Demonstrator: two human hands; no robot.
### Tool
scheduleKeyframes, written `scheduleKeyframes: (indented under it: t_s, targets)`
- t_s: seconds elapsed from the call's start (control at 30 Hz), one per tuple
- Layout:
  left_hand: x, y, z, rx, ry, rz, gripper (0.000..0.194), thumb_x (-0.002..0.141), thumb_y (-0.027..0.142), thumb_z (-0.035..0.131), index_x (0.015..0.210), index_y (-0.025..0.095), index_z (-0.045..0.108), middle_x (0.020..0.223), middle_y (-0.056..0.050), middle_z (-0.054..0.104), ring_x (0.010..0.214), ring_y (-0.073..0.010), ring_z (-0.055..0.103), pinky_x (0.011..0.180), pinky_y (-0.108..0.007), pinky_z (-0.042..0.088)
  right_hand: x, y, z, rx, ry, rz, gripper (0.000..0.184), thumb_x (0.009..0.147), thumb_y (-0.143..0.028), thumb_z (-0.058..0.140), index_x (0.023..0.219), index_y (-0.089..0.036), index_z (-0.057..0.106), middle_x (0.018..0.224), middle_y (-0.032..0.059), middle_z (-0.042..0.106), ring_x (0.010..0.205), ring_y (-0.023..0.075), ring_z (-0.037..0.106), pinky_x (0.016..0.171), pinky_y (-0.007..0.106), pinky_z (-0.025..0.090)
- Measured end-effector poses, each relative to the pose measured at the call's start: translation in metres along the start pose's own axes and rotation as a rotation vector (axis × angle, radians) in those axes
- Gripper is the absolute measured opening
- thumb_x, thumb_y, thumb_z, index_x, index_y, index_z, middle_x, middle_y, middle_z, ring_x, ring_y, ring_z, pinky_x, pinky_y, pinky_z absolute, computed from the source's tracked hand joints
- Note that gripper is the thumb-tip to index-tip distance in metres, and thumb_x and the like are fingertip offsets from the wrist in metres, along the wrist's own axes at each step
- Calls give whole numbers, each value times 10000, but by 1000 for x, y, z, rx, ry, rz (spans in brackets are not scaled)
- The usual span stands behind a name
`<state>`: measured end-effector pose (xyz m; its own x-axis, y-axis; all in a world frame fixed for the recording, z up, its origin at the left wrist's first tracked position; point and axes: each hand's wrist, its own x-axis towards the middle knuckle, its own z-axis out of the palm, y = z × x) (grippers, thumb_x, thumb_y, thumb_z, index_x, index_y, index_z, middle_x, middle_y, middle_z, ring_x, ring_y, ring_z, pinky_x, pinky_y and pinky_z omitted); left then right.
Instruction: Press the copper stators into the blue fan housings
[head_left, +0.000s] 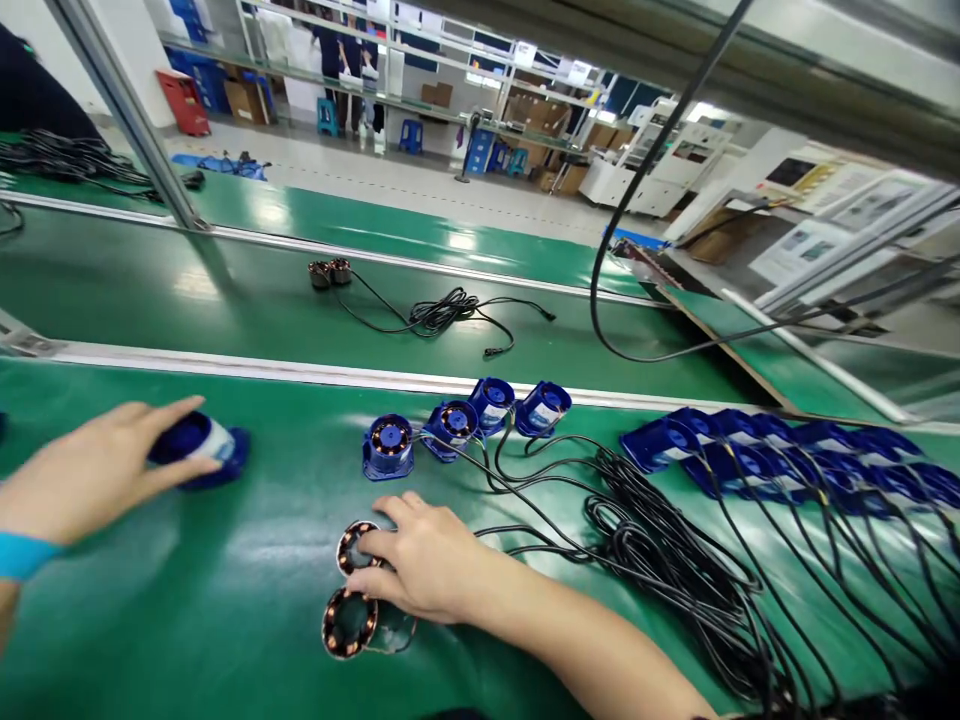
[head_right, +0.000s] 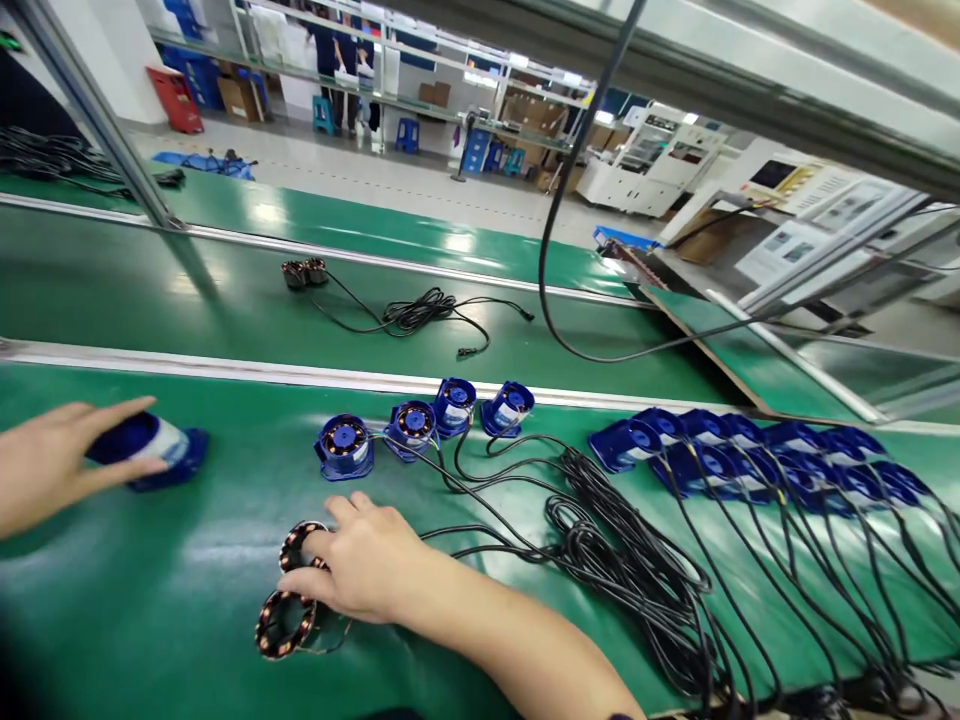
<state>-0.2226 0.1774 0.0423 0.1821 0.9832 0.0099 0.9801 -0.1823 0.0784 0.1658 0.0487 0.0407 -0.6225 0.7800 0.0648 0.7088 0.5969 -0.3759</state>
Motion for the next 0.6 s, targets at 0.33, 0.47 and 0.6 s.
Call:
scheduleKeyframes:
  t_s: [0.33,0.47,0.6]
  targets:
    - [-39,177,15,-560,-322,519,584,848,429,753,1397,358,565,1314,-34,658,1186,-243,651,993,-325,538,-58,5,-40,-285,50,83,224,928,-359,727,1055,-175,713,1083,79,737,834,225,728,666,330,590]
    - [-29,212,19,-591,-347,598,623,823,372,793,1399,316,562,1254,-57,659,1148,-260,658,990,-357,536,-83,0,-76,-314,254,85,400,1034,-394,582,1333,-130,607,1250,112,716,965,235,738,744,366,625]
    - [-24,236,26,-636,-377,689,634,815,371,813,1390,317,550,1186,-50,649,1081,-248,652,935,-355,536,-83,-5,-91,-258,320,67,417,1057,-376,550,1418,-167,539,1228,69,725,1020,194,720,822,339,607]
